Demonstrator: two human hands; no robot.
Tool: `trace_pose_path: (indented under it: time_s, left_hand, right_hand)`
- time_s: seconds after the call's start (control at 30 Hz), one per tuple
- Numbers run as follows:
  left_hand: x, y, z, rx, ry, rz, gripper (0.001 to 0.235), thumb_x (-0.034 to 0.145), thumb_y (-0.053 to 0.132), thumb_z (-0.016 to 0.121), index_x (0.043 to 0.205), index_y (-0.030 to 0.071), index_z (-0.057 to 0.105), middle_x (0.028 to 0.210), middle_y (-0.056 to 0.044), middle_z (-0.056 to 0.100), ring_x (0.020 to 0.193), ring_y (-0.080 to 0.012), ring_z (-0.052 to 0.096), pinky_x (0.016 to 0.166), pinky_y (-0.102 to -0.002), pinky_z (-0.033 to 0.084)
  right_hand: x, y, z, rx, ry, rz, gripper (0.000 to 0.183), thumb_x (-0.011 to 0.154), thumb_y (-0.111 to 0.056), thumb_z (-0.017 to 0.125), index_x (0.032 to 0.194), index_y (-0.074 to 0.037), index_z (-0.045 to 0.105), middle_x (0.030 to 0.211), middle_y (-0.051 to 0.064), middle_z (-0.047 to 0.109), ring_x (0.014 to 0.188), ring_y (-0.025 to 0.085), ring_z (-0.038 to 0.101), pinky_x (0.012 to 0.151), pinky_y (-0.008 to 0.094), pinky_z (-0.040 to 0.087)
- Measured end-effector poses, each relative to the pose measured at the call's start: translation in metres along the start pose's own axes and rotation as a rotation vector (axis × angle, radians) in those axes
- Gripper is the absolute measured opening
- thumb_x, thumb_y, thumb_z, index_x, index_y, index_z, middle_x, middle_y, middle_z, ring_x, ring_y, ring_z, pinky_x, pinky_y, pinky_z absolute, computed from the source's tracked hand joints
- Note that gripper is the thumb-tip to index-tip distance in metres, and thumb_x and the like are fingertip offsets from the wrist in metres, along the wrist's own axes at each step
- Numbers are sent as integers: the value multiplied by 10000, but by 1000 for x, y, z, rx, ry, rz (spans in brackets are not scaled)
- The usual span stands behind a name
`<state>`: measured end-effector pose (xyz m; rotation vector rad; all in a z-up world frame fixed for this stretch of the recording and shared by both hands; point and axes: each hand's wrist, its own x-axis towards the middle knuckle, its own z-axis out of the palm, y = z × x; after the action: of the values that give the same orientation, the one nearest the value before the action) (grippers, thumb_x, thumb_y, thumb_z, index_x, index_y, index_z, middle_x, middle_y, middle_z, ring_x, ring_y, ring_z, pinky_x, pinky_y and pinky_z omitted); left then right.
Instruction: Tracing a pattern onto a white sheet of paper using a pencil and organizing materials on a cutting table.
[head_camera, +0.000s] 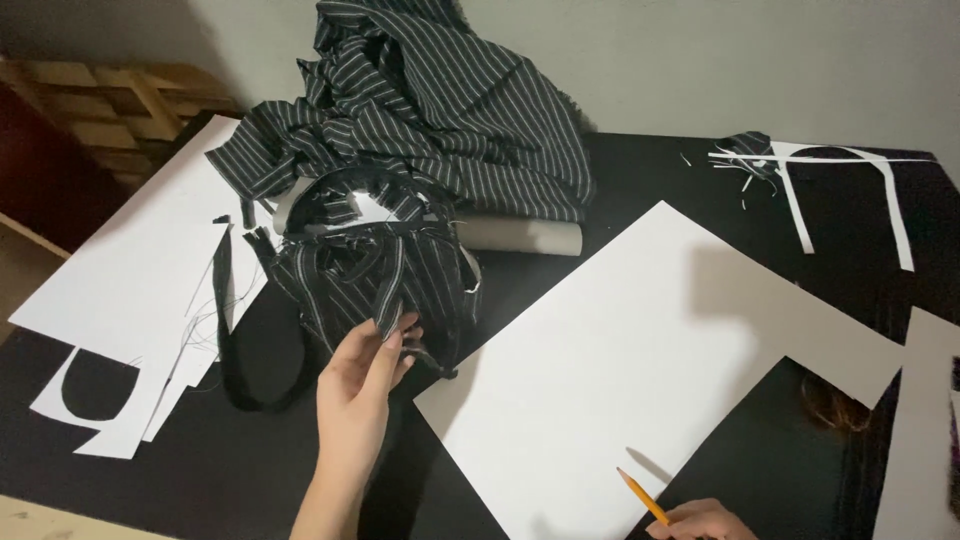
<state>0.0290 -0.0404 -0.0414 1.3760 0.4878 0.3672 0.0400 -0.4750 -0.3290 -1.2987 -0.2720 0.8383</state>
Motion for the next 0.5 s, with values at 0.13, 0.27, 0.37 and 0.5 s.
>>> trace_pose_path:
  time_s: [0.13, 0.27, 0.37, 0.5]
  left_hand:
    - [-3, 2, -4, 73, -15, 2, 287, 849, 229, 547, 1069, 78, 654, 1147, -61, 715, 1058, -179, 684, 838, -306, 508]
    - [-5, 9, -6, 99, -35, -35, 391, 866, 253, 478, 1163, 66, 650, 1133, -92, 725, 1075, -193, 689, 830, -289, 520]
    - [0, 2, -10, 32, -86, 0, 438, 876, 245, 441, 1229, 44, 603, 1143, -131, 706, 1085, -231, 674, 815, -307, 529]
    - [1, 2, -10, -26, -109, -1, 472, 883, 221, 406, 1280, 26, 570, 1142, -158, 696, 1087, -249, 664, 796, -292, 507]
  right_hand:
    - [1, 6, -4, -298, -92, -280, 325, 824, -170, 713, 1103, -3, 733, 968, 162, 733, 709, 207, 704, 735, 358, 589]
    - [4, -22, 19, -513, -83, -504, 323, 818, -161, 730, 1120, -47, 712, 716, 82, 703, 587, 195, 690, 629, 349, 613]
    - [1, 4, -2, -253, -79, -193, 245, 824, -24, 707, 1052, 25, 779, 631, 83, 510, 527, 188, 505, 622, 381, 504]
    - [7, -37, 20, -461, -148, -116, 114, 890, -136, 653, 833, -67, 723, 663, 37, 518, 567, 148, 521, 620, 346, 495]
